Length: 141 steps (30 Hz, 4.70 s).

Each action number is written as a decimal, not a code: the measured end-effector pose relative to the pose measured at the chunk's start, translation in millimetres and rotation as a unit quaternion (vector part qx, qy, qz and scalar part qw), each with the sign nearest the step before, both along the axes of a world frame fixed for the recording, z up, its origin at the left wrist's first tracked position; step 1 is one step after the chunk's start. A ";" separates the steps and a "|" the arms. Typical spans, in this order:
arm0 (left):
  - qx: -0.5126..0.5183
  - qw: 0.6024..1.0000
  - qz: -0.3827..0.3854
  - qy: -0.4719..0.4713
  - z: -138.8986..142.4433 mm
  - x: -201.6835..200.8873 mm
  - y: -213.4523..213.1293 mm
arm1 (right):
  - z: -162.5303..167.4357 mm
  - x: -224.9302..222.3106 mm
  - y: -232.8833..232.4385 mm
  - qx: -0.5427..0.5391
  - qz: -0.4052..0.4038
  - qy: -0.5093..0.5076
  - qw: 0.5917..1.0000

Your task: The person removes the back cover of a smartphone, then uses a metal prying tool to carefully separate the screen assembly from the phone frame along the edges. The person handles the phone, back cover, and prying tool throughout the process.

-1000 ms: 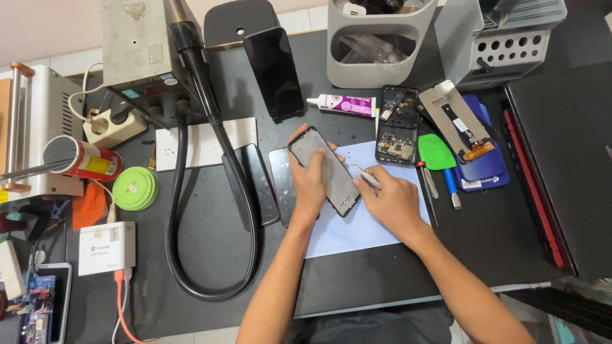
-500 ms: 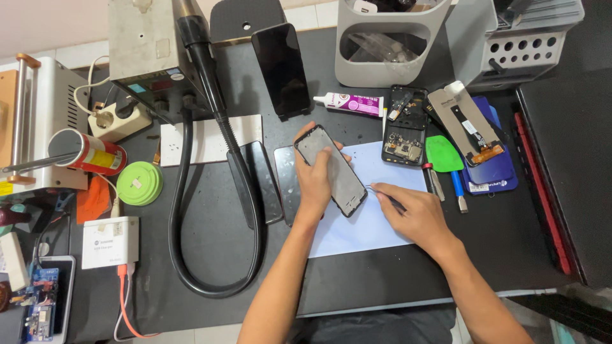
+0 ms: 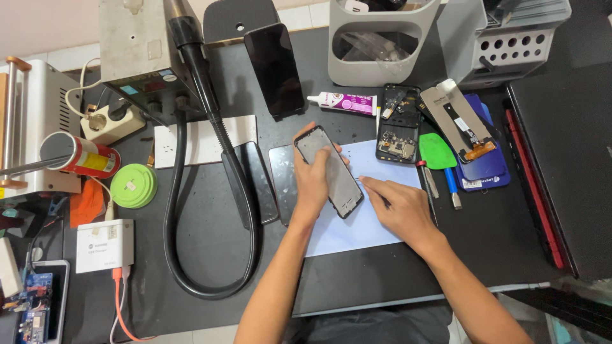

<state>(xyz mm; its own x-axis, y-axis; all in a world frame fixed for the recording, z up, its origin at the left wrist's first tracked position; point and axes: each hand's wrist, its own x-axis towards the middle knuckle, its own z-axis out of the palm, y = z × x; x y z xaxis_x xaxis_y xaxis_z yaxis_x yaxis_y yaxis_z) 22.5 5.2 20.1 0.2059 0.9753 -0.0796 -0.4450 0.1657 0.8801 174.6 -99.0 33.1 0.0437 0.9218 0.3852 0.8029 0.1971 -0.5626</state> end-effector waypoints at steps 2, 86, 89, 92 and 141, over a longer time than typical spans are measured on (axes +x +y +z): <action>0.002 1.000 0.003 -0.011 -0.9 0.6 -0.6 | -0.3 -0.4 -1.5 0.023 0.002 -0.005 1.000; 0.024 0.999 0.006 0.032 -0.7 -2.4 2.1 | -9.0 -12.3 19.0 -0.021 -0.014 -0.015 1.000; 0.020 0.999 0.014 0.027 -0.4 -3.2 3.0 | -8.2 -13.1 24.8 -0.014 -0.017 0.008 1.000; 0.027 0.999 0.016 0.031 -2.6 -1.4 1.2 | -11.0 -12.5 22.0 -0.012 -0.033 0.038 0.999; 0.096 0.990 -0.070 0.074 -19.3 -4.0 -5.3 | -36.6 26.8 37.4 -0.224 -0.022 0.399 0.889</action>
